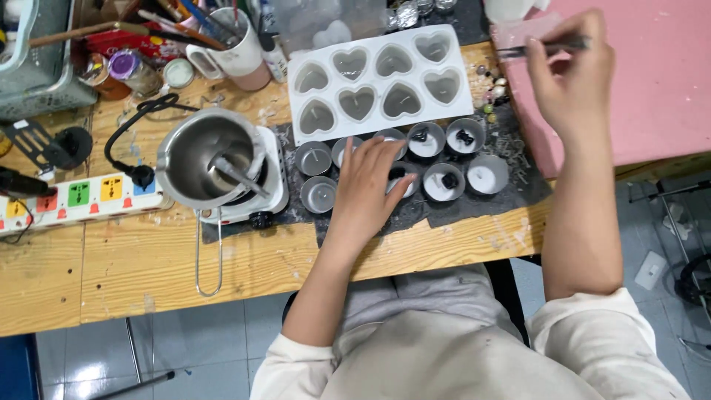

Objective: Preparing small candle tins by inserting wicks and adding decorative elements.

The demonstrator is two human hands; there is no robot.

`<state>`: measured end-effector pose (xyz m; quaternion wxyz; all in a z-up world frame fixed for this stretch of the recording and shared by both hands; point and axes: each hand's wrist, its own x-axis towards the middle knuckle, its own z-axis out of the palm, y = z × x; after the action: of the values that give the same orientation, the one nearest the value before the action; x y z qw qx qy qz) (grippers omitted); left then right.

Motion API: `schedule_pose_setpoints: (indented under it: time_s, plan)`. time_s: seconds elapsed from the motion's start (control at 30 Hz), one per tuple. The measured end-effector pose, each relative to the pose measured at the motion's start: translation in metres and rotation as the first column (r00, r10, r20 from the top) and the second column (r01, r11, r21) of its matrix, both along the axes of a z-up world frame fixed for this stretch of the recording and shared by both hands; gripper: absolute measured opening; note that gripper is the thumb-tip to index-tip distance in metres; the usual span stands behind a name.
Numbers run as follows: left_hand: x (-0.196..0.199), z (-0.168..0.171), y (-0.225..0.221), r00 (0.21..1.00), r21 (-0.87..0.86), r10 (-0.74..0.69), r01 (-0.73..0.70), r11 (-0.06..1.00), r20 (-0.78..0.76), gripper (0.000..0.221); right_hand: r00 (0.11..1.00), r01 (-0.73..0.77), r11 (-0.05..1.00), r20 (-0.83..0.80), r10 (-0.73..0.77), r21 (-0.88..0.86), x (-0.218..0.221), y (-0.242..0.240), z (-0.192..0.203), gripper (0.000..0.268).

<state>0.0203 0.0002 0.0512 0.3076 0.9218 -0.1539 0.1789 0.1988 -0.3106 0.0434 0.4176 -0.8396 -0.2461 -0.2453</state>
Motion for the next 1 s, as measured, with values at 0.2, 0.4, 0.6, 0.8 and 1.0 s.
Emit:
schedule_pose_setpoints:
  time_s: [0.2, 0.4, 0.6, 0.8, 1.0]
  plan:
    - [0.053, -0.002, -0.031, 0.992, 0.104, -0.118, 0.123, 0.987, -0.047, 0.056, 0.986, 0.154, 0.981, -0.042, -0.160, -0.122, 0.030, 0.019, -0.028, 0.024]
    - [0.113, -0.018, -0.059, 0.989, 0.164, -0.138, 0.146, 0.976, -0.060, 0.064, 0.979, 0.199, 0.969, -0.024, -0.205, -0.144, 0.048, 0.020, -0.055, 0.026]
    - [0.167, -0.039, -0.083, 0.986, 0.168, -0.167, 0.168, 0.971, -0.021, 0.060, 0.990, 0.138, 0.984, 0.052, -0.133, -0.111, 0.040, 0.026, -0.046, 0.029]
    - [0.203, -0.053, -0.091, 0.977, 0.152, -0.143, 0.167, 0.974, -0.155, 0.063, 0.990, 0.136, 0.987, -0.017, -0.138, -0.080, 0.039, 0.026, -0.046, 0.028]
    - [0.192, -0.059, -0.077, 0.983, 0.092, -0.177, 0.181, 0.979, -0.049, 0.059, 0.992, 0.119, 0.993, -0.036, -0.120, -0.027, 0.035, 0.022, -0.040, 0.026]
